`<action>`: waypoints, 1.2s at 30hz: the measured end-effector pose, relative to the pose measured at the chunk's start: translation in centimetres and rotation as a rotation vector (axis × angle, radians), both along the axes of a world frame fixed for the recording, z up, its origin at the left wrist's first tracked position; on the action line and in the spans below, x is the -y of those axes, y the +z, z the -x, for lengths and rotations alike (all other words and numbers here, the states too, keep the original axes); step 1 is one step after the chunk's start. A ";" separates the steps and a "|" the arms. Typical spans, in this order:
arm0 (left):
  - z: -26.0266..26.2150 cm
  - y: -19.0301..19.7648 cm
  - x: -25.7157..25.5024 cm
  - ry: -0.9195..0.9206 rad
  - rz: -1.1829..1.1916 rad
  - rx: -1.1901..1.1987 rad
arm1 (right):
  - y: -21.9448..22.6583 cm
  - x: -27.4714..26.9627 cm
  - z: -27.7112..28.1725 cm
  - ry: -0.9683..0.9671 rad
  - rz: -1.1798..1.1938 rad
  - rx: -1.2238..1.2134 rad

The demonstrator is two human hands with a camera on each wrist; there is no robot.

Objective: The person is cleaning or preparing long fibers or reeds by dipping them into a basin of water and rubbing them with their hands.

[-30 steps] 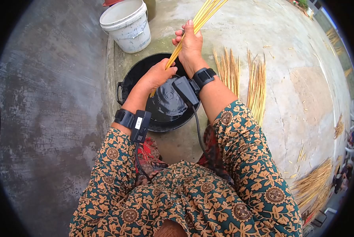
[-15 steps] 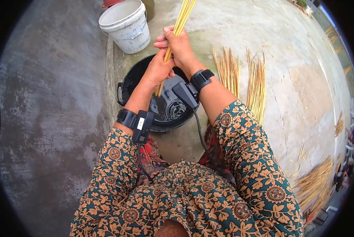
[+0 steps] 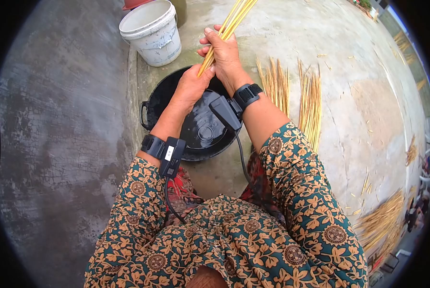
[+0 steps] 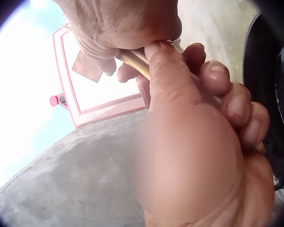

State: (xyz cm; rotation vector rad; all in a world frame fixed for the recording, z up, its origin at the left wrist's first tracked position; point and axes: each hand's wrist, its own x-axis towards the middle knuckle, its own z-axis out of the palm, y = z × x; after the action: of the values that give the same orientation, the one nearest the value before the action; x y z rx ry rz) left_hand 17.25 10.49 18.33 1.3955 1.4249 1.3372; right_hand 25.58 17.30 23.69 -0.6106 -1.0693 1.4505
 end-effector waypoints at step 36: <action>1.7 -0.2 -1.0 0.292 0.080 0.762 | -0.7 2.0 1.9 -0.015 -0.308 0.310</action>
State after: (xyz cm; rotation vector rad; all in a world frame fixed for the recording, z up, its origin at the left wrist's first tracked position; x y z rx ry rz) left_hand 15.54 11.51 18.18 0.5164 1.1458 1.7209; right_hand 23.65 15.29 22.97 -0.6302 -1.4936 1.1683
